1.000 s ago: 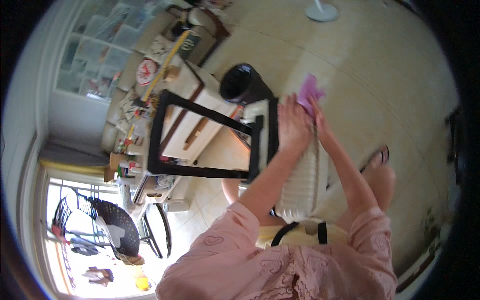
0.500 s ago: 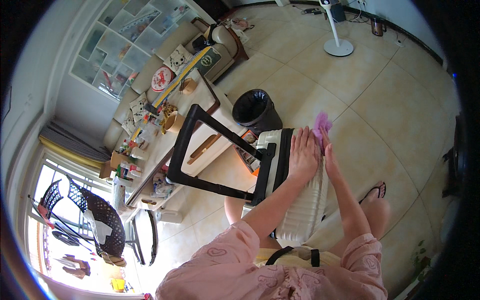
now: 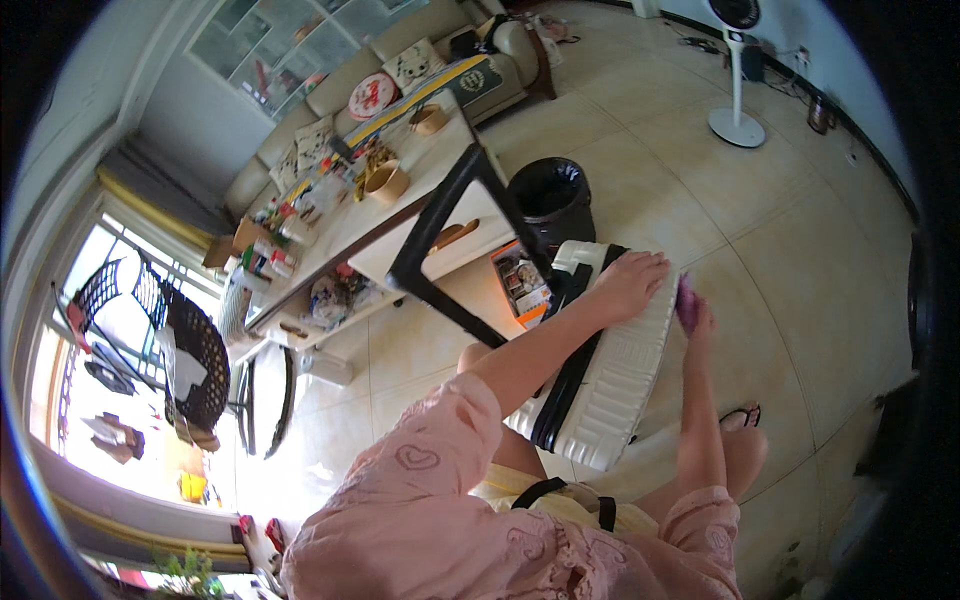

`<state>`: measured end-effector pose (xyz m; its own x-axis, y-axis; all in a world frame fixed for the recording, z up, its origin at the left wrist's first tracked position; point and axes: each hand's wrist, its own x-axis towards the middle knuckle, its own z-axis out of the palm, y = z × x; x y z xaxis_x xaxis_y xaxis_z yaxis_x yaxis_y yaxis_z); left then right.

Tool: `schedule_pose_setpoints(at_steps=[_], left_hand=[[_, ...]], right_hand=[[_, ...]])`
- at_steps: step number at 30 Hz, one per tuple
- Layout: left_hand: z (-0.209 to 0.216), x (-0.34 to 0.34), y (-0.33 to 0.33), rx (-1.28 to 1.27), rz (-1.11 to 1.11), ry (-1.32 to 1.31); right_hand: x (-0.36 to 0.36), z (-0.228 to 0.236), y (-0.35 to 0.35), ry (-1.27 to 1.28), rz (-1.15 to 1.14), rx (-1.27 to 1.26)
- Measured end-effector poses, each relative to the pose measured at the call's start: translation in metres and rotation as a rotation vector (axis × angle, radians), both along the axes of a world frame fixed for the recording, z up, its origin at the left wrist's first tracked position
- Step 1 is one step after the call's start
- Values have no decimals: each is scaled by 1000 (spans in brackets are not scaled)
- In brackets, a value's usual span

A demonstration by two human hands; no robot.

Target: The person wipes a white suitcase with a pink cloth while sitting on the floor. They clean the top, sides, and handle of the suitcase, occasionally adjusting its position.

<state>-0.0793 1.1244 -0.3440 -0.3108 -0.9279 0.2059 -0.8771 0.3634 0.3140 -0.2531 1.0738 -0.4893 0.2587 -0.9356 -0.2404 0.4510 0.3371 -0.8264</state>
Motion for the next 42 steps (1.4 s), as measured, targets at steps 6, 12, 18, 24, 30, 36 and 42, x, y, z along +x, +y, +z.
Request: schedule_pose_setpoints(at_steps=[6,12,18,24,30,36,42], left_hand=[[-6,-19,19,-134,274,-102],[-10,-22,10,-288,428,-135],[-6,-18,9,-255,437,-71],[-11,-16,10,-278,404,-160],[-9,-14,11,-226,407,-117],[-8,-14,9,-228,414,-155],[-13,-4,11,-250,428,-192]], right_hand=[[15,77,39,647,-115,-894],[22,13,16,29,276,-212],[18,-41,16,251,309,-128],[15,37,24,207,254,-261],[33,29,31,193,225,-143],[38,-112,17,361,155,39],[19,97,59,180,274,-272]])
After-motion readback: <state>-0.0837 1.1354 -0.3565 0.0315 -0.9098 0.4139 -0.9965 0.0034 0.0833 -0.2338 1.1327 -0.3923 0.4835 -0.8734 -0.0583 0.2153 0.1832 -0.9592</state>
